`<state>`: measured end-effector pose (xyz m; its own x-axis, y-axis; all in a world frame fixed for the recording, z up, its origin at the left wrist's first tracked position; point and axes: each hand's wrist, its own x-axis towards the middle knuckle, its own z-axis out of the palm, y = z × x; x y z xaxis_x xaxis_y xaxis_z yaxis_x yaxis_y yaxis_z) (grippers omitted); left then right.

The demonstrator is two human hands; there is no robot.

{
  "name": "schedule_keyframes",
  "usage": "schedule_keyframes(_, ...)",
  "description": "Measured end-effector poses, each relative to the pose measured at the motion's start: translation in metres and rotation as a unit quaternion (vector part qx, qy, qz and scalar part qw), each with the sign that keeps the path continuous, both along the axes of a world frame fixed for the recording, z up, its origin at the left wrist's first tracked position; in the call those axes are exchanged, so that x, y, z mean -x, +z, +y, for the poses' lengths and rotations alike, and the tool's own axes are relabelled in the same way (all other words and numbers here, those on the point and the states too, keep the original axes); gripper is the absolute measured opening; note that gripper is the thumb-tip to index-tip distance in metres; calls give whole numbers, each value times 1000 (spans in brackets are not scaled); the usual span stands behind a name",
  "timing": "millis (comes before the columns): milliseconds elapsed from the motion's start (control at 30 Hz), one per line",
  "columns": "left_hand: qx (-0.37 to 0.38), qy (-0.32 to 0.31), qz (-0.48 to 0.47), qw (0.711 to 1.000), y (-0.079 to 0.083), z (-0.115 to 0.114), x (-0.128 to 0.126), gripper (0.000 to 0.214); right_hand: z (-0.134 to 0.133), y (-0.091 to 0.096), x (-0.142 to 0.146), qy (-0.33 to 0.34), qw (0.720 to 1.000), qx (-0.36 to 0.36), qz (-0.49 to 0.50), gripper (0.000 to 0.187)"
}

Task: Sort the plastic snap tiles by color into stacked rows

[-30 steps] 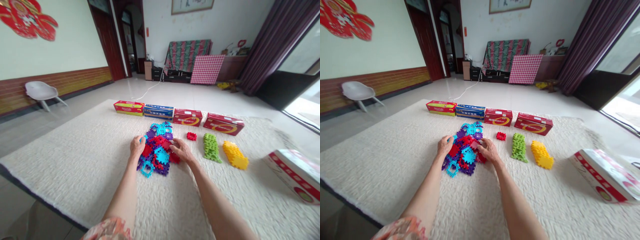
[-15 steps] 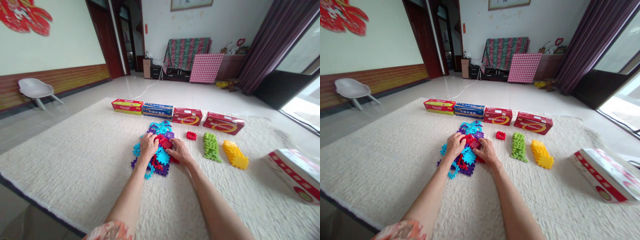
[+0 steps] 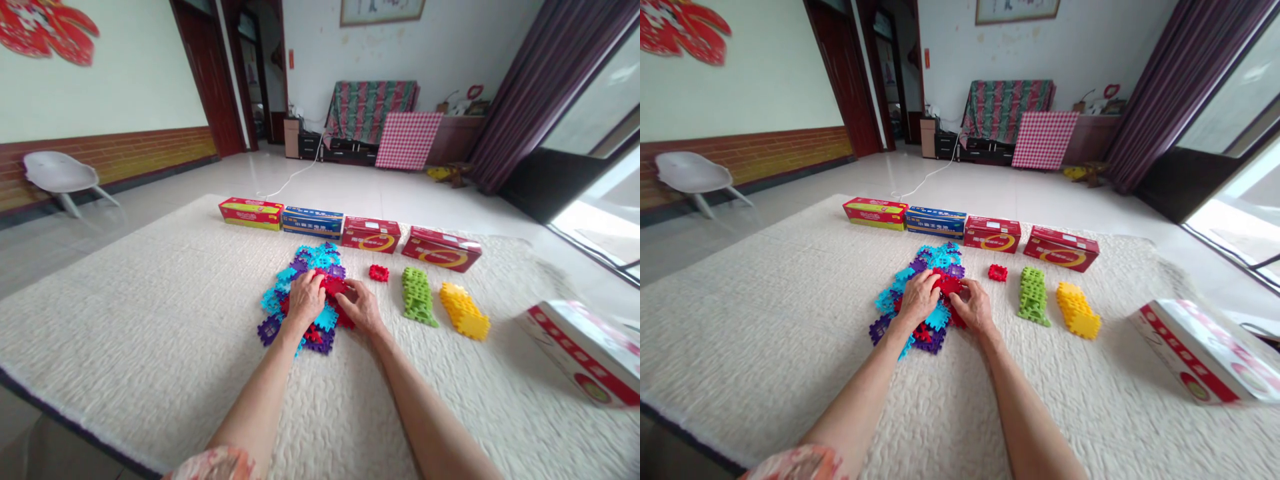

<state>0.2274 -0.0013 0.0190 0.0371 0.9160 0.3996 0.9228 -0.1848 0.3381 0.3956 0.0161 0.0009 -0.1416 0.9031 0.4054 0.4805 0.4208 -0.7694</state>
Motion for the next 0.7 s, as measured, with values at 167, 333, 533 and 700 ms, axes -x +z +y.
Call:
schedule_keyframes(167,2,-4,17,1000,2,-2,-5,35,-10,9,-27,-45,998,46,19,38)
schedule_keyframes(333,6,-18,22,1000,2,-2,-7,34,-5,-1,-41,-73,995,-27,-64,40)
schedule_keyframes(533,8,-20,30,999,1,-1,-6,34,0,-12,-43,-114,989,-58,-69,37)
schedule_keyframes(700,-3,-15,34,999,-1,0,-8,35,-1,-7,-49,43,990,-68,-114,63)
